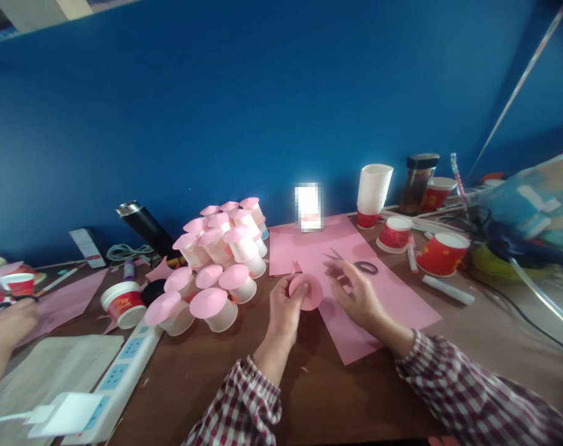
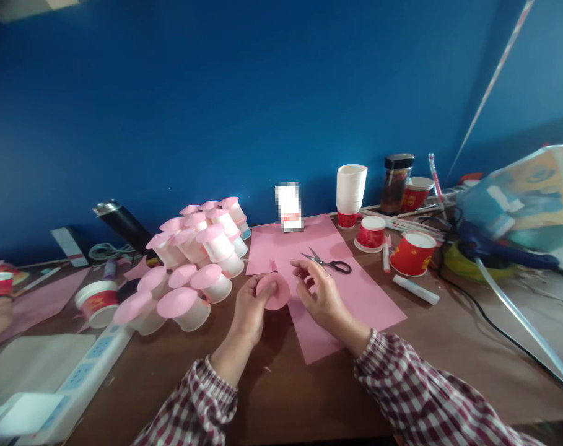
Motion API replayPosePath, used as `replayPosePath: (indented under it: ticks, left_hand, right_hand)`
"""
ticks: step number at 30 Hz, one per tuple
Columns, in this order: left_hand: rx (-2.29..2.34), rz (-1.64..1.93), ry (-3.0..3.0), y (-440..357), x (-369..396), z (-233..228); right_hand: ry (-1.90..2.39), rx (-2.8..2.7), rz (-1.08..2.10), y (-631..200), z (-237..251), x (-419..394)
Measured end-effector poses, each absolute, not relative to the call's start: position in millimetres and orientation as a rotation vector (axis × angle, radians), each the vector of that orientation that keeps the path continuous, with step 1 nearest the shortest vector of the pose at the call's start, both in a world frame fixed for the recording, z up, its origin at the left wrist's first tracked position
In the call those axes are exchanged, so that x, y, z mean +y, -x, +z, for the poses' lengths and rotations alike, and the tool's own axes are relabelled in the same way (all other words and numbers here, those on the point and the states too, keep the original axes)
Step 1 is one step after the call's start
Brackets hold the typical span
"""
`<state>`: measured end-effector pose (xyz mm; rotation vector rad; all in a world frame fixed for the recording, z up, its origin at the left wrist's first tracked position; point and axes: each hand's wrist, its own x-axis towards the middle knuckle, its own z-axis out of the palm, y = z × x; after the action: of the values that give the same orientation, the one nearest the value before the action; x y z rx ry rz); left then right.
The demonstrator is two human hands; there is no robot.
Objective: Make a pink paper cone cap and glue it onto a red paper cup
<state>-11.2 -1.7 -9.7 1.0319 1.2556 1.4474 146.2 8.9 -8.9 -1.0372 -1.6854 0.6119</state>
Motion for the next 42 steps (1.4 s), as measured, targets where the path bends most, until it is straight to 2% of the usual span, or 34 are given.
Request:
replayPosePath:
  ticks: [4, 8, 14, 21, 27, 31, 37, 42]
  left_hand:
    - [1.402, 1.531, -1.334, 13, -5, -6]
    - [1.254, 1.629, -1.438, 11, -12, -1]
    - [1.226, 1.566, -1.681, 8, -16, -2]
    - [1.293, 1.509, -1.875, 8, -15, -3]
    - [1.088, 1.424, -1.928, 4, -21, 5]
    - [1.062, 1.448, -1.646, 4, -24, 9]
    - [1.056, 1.262, -1.397, 8, -13, 3]
    - [1.024, 1.173, -1.273, 11, -8, -1]
  right_hand:
    - [1.106, -1.567, 0.909, -143, -6, 8]
    - [1.087, -1.394, 1.264, -139, 1, 4]
    - [0.963, -1.279, 1.491, -141, 2, 4]
    - [0.892, -1.257, 1.53, -142, -4, 9]
    - [0.893, -1.276, 1.417, -148, -2, 13]
    - [0.986, -1.395, 1.315, -154, 4, 13]
    - [0.844, -1.501, 1.471, -153, 2, 13]
    - [0.878, -1.445, 1.474, -153, 0, 13]
